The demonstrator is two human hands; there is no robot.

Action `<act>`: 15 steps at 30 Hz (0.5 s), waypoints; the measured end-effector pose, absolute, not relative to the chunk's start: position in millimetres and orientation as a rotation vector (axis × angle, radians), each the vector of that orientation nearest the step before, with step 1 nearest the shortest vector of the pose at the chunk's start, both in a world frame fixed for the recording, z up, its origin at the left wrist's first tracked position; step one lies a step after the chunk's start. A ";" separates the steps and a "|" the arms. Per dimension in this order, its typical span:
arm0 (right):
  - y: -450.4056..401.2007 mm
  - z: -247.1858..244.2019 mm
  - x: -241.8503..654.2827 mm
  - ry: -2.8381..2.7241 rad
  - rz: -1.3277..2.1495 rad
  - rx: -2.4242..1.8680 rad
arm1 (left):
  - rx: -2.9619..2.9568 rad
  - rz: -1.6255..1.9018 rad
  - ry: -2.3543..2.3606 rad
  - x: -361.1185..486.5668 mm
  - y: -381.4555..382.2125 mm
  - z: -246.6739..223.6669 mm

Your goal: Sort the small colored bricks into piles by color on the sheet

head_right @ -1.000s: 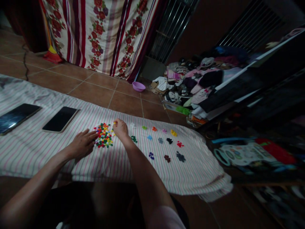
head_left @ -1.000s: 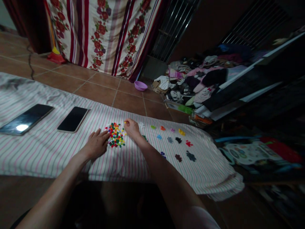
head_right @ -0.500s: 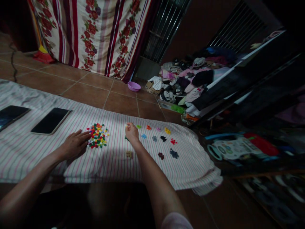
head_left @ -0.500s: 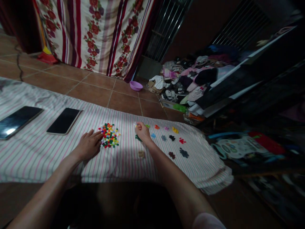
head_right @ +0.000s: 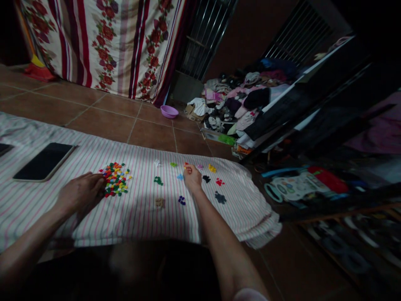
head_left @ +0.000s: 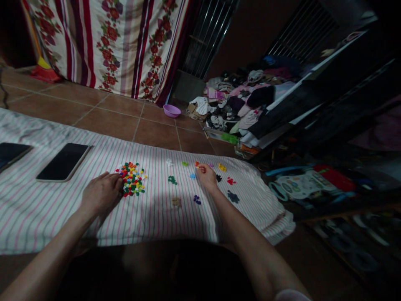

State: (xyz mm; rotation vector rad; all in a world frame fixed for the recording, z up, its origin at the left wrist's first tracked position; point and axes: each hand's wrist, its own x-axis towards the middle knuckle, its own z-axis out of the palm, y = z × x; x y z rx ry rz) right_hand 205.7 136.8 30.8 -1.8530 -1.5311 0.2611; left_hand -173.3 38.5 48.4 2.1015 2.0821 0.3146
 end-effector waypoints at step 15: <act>149.4 31.0 333.0 -1.293 -0.018 -2.126 | 2.078 0.242 2.185 -160.0 38.8 57.0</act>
